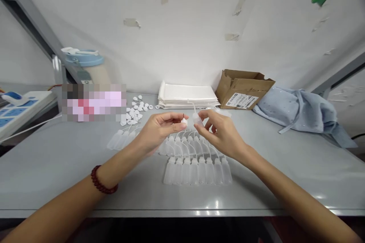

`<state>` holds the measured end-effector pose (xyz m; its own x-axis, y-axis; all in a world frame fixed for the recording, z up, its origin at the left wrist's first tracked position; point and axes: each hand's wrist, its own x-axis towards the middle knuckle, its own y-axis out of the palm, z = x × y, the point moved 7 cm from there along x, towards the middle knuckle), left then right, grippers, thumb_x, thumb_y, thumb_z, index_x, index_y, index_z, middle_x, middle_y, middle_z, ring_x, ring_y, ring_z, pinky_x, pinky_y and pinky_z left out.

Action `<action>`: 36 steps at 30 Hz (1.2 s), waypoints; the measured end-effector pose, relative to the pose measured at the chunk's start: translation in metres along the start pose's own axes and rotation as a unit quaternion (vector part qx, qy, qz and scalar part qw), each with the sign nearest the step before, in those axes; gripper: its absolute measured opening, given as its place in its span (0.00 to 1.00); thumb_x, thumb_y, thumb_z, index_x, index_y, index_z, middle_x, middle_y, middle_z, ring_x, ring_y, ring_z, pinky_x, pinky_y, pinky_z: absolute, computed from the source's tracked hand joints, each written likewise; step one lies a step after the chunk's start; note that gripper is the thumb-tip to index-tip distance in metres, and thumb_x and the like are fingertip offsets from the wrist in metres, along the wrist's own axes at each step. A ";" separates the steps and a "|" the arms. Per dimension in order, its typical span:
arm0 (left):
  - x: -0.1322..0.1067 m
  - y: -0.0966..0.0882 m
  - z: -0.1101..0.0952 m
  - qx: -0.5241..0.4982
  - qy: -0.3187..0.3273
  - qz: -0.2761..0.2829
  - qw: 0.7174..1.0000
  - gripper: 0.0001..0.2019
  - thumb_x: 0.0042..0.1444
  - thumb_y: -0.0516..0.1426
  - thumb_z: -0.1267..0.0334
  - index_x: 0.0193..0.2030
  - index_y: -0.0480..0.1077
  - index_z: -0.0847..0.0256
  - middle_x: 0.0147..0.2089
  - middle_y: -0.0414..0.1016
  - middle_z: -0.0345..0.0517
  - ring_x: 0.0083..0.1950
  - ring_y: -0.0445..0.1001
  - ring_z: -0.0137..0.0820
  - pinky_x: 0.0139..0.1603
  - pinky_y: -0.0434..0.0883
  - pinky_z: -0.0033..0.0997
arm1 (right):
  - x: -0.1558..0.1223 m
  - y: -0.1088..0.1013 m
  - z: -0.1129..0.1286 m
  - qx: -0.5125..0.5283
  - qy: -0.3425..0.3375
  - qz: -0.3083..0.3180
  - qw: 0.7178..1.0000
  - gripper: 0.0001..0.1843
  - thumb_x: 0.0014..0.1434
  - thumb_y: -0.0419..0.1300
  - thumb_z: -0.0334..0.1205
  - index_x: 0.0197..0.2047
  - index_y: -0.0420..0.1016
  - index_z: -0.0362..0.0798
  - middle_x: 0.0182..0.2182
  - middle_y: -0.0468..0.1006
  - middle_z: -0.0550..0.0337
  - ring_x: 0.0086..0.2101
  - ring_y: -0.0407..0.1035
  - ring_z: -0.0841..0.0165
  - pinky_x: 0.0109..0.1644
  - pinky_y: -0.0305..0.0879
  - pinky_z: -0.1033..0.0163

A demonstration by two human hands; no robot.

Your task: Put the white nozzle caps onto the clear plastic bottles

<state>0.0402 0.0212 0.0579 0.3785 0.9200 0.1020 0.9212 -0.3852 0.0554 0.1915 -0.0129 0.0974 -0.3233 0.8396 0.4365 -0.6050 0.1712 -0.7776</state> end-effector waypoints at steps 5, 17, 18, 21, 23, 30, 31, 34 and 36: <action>-0.003 -0.003 -0.003 -0.043 0.036 -0.049 0.997 0.09 0.47 0.66 0.63 0.36 0.77 0.59 0.37 0.77 0.42 0.40 0.74 0.27 0.46 0.73 0.30 | -0.006 0.027 -0.004 0.004 -0.049 0.017 0.999 0.08 0.62 0.54 0.40 0.43 0.64 0.46 0.36 0.73 0.55 0.24 0.68 0.72 0.28 0.65 0.65; -0.005 0.000 0.004 0.063 -0.016 -0.030 0.997 0.08 0.48 0.66 0.60 0.35 0.77 0.59 0.36 0.77 0.40 0.40 0.75 0.28 0.44 0.73 0.27 | -0.025 0.030 0.006 -0.081 -0.144 -0.055 0.985 0.10 0.65 0.52 0.37 0.48 0.63 0.45 0.36 0.75 0.52 0.26 0.70 0.69 0.23 0.65 0.66; -0.005 -0.001 0.005 0.065 -0.018 -0.030 0.997 0.09 0.48 0.66 0.59 0.35 0.77 0.59 0.36 0.77 0.39 0.40 0.75 0.28 0.44 0.73 0.27 | -0.026 0.030 0.008 -0.098 -0.158 -0.071 0.980 0.10 0.65 0.52 0.36 0.49 0.63 0.44 0.35 0.76 0.52 0.25 0.70 0.68 0.22 0.65 0.66; -0.004 -0.001 0.005 0.067 -0.020 -0.020 0.997 0.09 0.48 0.66 0.58 0.35 0.77 0.59 0.37 0.78 0.40 0.41 0.75 0.29 0.45 0.73 0.27 | -0.029 0.029 0.013 -0.135 -0.190 -0.102 0.967 0.10 0.65 0.52 0.35 0.50 0.63 0.43 0.35 0.78 0.50 0.26 0.73 0.67 0.23 0.67 0.65; -0.004 0.000 0.004 0.079 -0.019 -0.010 0.997 0.09 0.48 0.66 0.59 0.35 0.77 0.60 0.37 0.78 0.41 0.41 0.76 0.30 0.45 0.73 0.28 | -0.030 0.030 0.015 -0.138 -0.200 -0.106 0.964 0.10 0.65 0.52 0.33 0.50 0.63 0.42 0.35 0.79 0.49 0.28 0.74 0.66 0.27 0.70 0.64; -0.006 0.003 -0.002 0.121 0.026 0.010 0.992 0.08 0.49 0.64 0.61 0.35 0.77 0.62 0.36 0.78 0.43 0.40 0.76 0.31 0.43 0.74 0.28 | -0.032 0.026 0.012 -0.053 -0.169 -0.116 0.977 0.10 0.65 0.51 0.32 0.49 0.66 0.45 0.35 0.80 0.50 0.32 0.75 0.65 0.33 0.73 0.61; -0.006 0.004 -0.005 0.122 0.044 0.013 0.991 0.07 0.50 0.64 0.62 0.35 0.77 0.61 0.37 0.77 0.43 0.40 0.75 0.31 0.44 0.74 0.28 | -0.031 0.025 0.009 -0.019 -0.144 -0.105 0.984 0.11 0.64 0.52 0.33 0.49 0.67 0.46 0.36 0.80 0.50 0.32 0.75 0.65 0.34 0.73 0.61; -0.009 0.008 -0.016 0.131 0.112 0.033 0.984 0.04 0.52 0.62 0.65 0.34 0.77 0.61 0.39 0.77 0.44 0.42 0.75 0.30 0.46 0.73 0.28 | -0.026 0.027 -0.004 0.151 -0.013 -0.039 0.988 0.11 0.64 0.54 0.37 0.48 0.70 0.46 0.30 0.80 0.56 0.27 0.74 0.68 0.30 0.71 0.63; -0.010 0.010 -0.020 0.137 0.133 0.042 0.981 0.03 0.53 0.62 0.67 0.34 0.78 0.61 0.40 0.78 0.44 0.42 0.75 0.30 0.46 0.73 0.28 | -0.025 0.033 -0.010 0.262 0.074 0.009 0.962 0.11 0.63 0.55 0.40 0.46 0.72 0.45 0.25 0.78 0.60 0.24 0.72 0.70 0.26 0.69 0.65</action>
<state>0.0439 0.0066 0.0773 0.4506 0.8206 0.3516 0.8913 -0.3912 -0.2292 0.1870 -0.0228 0.0567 -0.2543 0.9106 0.3258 -0.8967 -0.0958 -0.4321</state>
